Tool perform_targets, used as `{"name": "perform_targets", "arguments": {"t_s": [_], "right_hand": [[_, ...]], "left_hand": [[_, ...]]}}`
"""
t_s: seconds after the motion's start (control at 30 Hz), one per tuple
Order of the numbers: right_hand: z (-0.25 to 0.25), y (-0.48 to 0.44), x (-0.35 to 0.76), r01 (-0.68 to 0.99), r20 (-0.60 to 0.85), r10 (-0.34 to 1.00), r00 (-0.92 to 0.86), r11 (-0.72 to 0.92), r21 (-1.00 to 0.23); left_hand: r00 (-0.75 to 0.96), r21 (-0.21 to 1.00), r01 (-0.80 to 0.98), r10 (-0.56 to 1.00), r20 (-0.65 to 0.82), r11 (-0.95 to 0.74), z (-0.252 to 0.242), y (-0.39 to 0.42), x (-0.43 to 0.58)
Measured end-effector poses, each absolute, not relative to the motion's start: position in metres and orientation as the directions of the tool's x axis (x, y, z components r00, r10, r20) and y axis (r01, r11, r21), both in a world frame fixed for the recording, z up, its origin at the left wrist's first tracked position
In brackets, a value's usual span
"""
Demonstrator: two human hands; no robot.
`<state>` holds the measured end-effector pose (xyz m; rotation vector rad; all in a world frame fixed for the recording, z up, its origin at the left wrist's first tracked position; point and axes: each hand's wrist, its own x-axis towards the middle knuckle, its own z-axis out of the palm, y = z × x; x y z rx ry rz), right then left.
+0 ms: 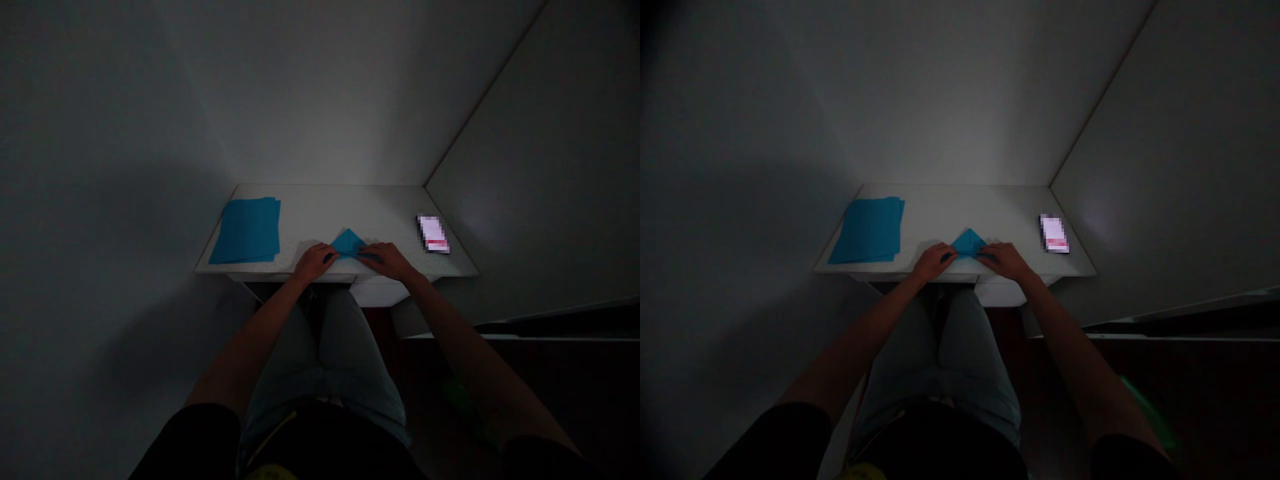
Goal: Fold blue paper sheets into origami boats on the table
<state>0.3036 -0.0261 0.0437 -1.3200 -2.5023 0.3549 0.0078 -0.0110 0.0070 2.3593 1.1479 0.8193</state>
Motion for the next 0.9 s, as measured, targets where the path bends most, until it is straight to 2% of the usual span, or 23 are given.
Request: {"name": "perform_targets", "arguments": {"t_s": [0.3, 0.53, 0.73, 0.9], "right_hand": [[0.041, -0.024, 0.303, 0.709, 0.096, 0.903, -0.419, 0.392, -0.586], [0.035, -0.021, 0.296, 0.685, 0.114, 0.939, -0.324, 0.316, -0.656], [0.030, -0.015, 0.299, 0.669, 0.097, 0.966, -0.241, 0.237, -0.704], [0.032, -0.009, 0.299, 0.675, 0.067, 0.971, -0.228, 0.208, -0.708]], "left_hand": [[0.418, 0.561, 0.636, 0.848, 0.326, -0.530, 0.011, -0.010, 0.010], [0.345, 0.654, 0.592, 0.881, 0.323, -0.472, 0.016, -0.010, 0.007], [0.282, 0.801, 0.466, 0.921, 0.269, -0.377, 0.016, -0.008, 0.004], [0.224, 0.860, 0.376, 0.934, 0.277, -0.345, 0.011, -0.005, 0.004]]}}
